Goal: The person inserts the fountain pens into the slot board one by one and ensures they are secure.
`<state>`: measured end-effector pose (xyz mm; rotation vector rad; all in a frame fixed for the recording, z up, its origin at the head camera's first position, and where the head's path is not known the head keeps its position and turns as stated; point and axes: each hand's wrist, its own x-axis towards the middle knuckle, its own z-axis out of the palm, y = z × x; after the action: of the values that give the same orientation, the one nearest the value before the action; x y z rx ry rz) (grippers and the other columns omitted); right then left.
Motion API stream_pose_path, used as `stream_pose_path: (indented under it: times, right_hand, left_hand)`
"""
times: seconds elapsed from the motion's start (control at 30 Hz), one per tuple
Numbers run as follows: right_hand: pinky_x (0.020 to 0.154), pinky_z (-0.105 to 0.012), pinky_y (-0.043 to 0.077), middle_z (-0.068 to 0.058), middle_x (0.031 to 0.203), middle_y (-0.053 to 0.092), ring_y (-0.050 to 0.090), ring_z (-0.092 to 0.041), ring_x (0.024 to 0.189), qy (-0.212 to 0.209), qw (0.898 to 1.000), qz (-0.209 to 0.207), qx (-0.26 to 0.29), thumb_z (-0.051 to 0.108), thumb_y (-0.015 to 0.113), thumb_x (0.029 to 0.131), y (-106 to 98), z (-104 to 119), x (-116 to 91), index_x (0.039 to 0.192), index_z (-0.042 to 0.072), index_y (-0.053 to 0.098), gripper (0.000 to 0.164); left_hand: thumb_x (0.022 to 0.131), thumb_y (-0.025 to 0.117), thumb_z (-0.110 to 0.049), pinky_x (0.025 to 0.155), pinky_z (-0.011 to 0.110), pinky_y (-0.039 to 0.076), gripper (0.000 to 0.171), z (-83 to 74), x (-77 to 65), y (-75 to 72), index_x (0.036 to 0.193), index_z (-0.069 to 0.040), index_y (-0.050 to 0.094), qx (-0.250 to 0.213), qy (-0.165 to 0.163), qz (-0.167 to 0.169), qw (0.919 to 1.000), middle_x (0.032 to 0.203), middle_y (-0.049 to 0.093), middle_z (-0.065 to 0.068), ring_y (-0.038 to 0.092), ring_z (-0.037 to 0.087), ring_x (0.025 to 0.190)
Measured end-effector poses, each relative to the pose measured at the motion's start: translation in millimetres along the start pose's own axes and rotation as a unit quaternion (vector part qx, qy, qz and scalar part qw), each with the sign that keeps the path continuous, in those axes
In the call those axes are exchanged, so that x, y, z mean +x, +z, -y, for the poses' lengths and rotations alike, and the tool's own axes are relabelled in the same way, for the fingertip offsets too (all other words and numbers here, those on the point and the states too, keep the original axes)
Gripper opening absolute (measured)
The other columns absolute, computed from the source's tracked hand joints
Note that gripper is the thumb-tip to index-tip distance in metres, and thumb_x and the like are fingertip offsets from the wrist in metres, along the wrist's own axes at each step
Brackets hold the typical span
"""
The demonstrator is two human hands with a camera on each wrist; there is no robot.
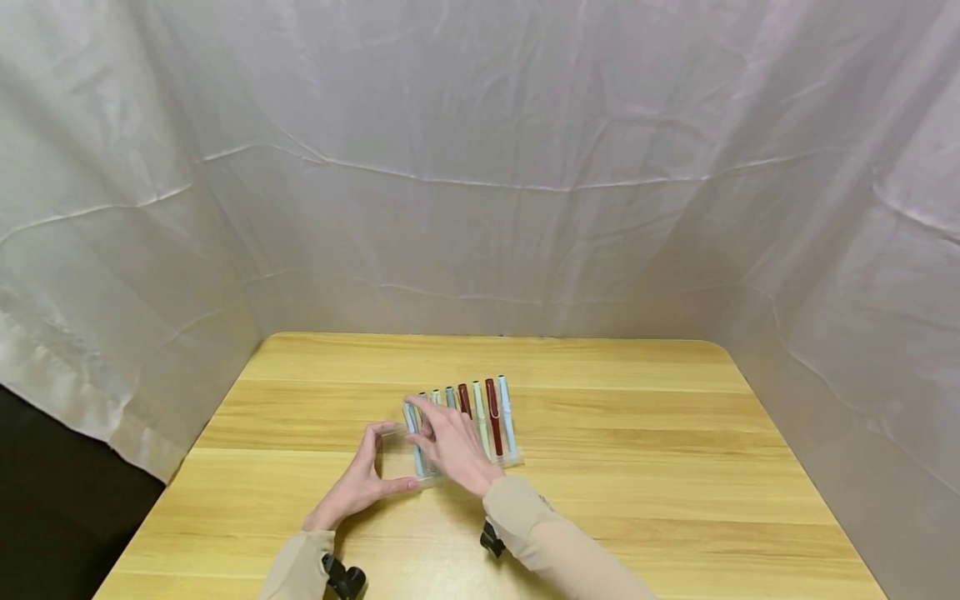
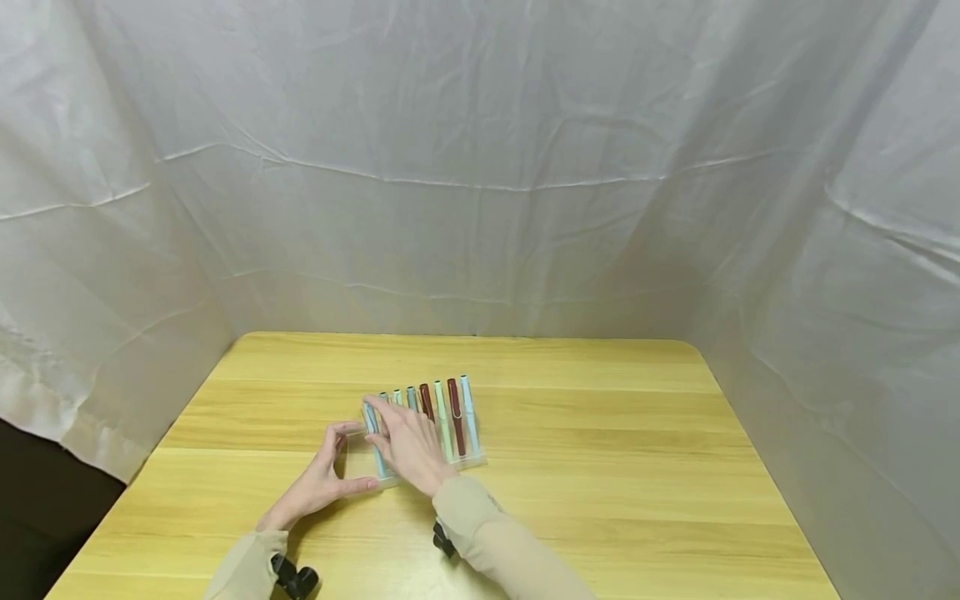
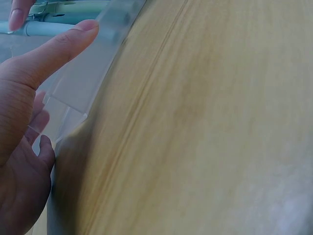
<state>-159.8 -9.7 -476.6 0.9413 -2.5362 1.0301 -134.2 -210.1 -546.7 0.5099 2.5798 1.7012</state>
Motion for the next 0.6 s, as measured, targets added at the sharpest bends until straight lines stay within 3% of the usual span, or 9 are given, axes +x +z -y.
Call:
stream_pose_path:
  times: [0.23, 0.6]
  right_hand:
    - [0.035, -0.007, 0.021, 0.008, 0.056, 0.051, 0.024, 0.003, 0.041, 0.019, 0.997, 0.021, -0.068, 0.024, 0.074, 0.092, -0.7, -0.6, 4.2, 0.145, 0.020, 0.051, 0.058]
    - [0.035, -0.009, 0.016, 0.012, 0.049, 0.029, 0.019, 0.001, 0.039, 0.037, 0.993, 0.039, -0.103, 0.032, 0.069, 0.095, -1.3, 0.4, 4.9, 0.150, 0.026, 0.046, 0.060]
  left_hand:
    - [0.074, 0.089, -0.019, 0.119, 0.075, 0.009, 0.091, 0.3, 0.0, 1.4, 0.142, -0.005, 0.030, 0.000, 0.005, 0.000, 1.0000, 0.150, 0.034, 0.021, 0.022, 0.048, 0.148]
    - [0.075, 0.089, -0.019, 0.120, 0.075, 0.010, 0.090, 1.5, 0.2, 0.9, 0.142, -0.006, 0.031, -0.001, 0.004, 0.000, 1.0000, 0.150, 0.034, 0.020, 0.023, 0.048, 0.148]
